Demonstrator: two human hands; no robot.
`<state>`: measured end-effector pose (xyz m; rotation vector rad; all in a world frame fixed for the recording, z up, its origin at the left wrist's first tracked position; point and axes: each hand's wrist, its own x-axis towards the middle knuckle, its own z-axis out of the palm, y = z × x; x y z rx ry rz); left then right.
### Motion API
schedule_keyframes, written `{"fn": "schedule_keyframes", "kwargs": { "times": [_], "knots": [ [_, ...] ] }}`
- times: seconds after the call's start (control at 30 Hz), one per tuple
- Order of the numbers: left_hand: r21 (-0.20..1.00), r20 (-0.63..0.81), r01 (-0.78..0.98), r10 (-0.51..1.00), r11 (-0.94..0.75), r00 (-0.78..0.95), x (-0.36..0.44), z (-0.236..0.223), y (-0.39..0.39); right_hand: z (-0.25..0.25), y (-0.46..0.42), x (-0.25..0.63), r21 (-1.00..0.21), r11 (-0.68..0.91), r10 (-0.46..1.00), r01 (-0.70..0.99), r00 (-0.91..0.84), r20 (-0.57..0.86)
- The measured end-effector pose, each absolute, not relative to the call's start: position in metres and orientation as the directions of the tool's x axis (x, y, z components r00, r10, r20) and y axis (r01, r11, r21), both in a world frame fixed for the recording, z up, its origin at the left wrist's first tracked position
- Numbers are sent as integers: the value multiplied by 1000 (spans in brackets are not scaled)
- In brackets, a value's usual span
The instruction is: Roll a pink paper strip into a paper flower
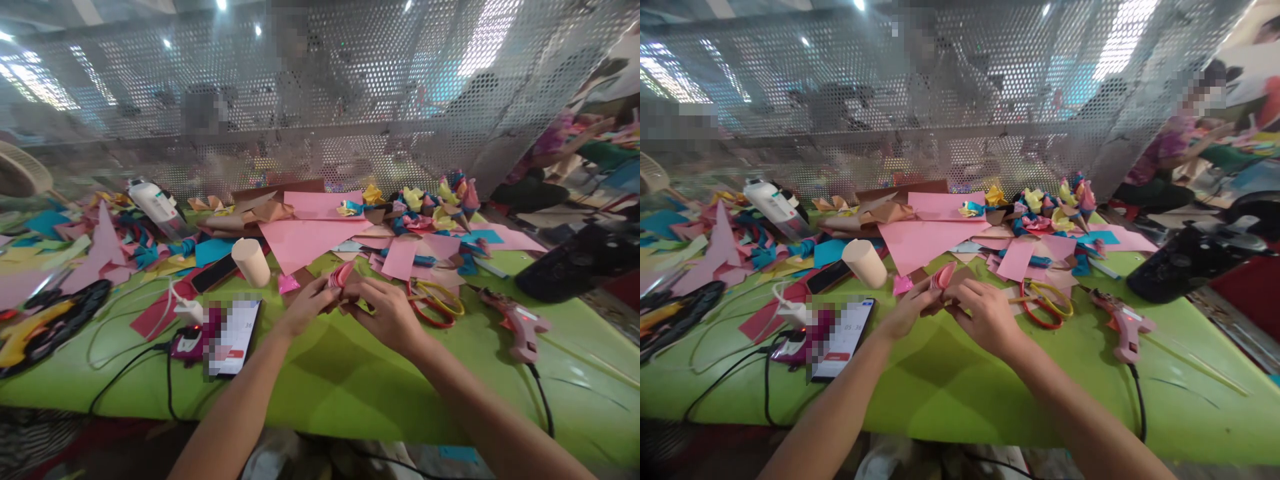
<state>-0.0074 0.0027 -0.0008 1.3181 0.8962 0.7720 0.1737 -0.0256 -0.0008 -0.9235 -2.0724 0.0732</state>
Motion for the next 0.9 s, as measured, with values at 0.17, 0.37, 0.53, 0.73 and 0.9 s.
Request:
{"fn": "schedule_keyframes", "kwargs": {
  "times": [0.17, 0.37, 0.53, 0.73, 0.9],
  "knots": [
    [994, -99, 0, 883, 111, 460, -8, 3, 0, 2, -27, 173, -392, 718, 637, 576, -315, 704],
    [993, -100, -11, 886, 117, 453, -8, 3, -1, 0, -26, 172, -305, 706, 610, 639, -330, 721],
    [995, -63, -36, 870, 93, 490, -7, -2, 2, -1, -27, 171, -316, 690, 624, 651, -315, 715],
    [993, -92, -20, 886, 113, 454, -5, 1, 0, -2, -27, 170, -401, 679, 660, 615, -273, 699],
    [996, -78, -1, 900, 87, 429, -6, 0, 0, 0, -29, 169, -408, 721, 633, 559, -293, 717]
  ]
}}
